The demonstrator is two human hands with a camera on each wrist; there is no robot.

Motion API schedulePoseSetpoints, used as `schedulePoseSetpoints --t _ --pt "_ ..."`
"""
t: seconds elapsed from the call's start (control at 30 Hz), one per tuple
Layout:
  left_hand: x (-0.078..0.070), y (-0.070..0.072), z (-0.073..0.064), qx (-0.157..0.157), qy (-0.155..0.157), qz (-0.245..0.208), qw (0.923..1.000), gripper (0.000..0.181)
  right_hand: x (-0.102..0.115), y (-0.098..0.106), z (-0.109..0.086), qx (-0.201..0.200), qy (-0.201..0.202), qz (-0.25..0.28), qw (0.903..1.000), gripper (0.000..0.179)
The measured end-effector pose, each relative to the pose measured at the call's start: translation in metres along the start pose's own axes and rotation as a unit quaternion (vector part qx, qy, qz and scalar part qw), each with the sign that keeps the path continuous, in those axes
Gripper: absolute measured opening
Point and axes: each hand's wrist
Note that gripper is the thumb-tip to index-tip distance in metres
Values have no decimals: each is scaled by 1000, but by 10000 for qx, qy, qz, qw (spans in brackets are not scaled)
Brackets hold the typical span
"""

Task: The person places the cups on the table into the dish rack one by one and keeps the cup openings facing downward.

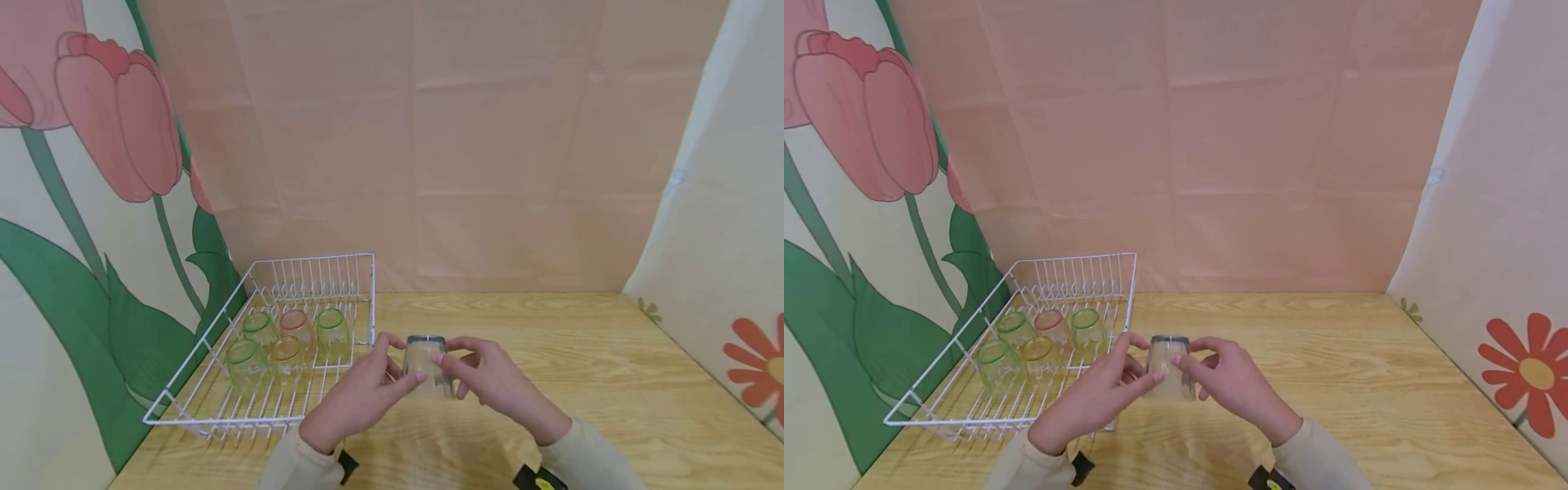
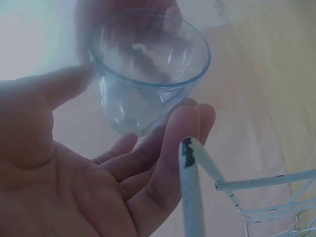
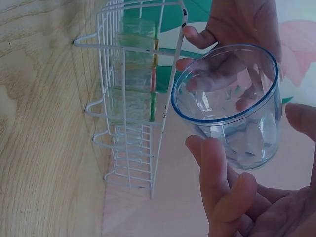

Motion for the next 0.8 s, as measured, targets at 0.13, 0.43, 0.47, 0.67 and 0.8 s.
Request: schedulePoseSetpoints --t 0.13,0.43,0.47,0.67,0.8 --pt "0 0 -1 64 -17 -22 10000 55 0 0 0 51 50 -16 10000 65" --pt "0 1 0 125 -9 17 9999 57 -1 1 -1 162 357 -117 9992 53" --pt "-1 1 1 116 -2 1 9999 56 -1 1 -1 172 381 -116 9991 53" --pt "-2 3 3 164 78 -342 9992 52 -1 -1 -2 378 571 -54 9976 56" --pt "-3 4 3 226 115 -376 9990 53 -1 0 -3 487 798 -53 9956 51"
Point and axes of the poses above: each hand's wrist, its own z-axis towards the middle knuckle, its own y-axis out of the back of the hand, x = y × z, and after that the axes turned 12 degrees about y, right-handed
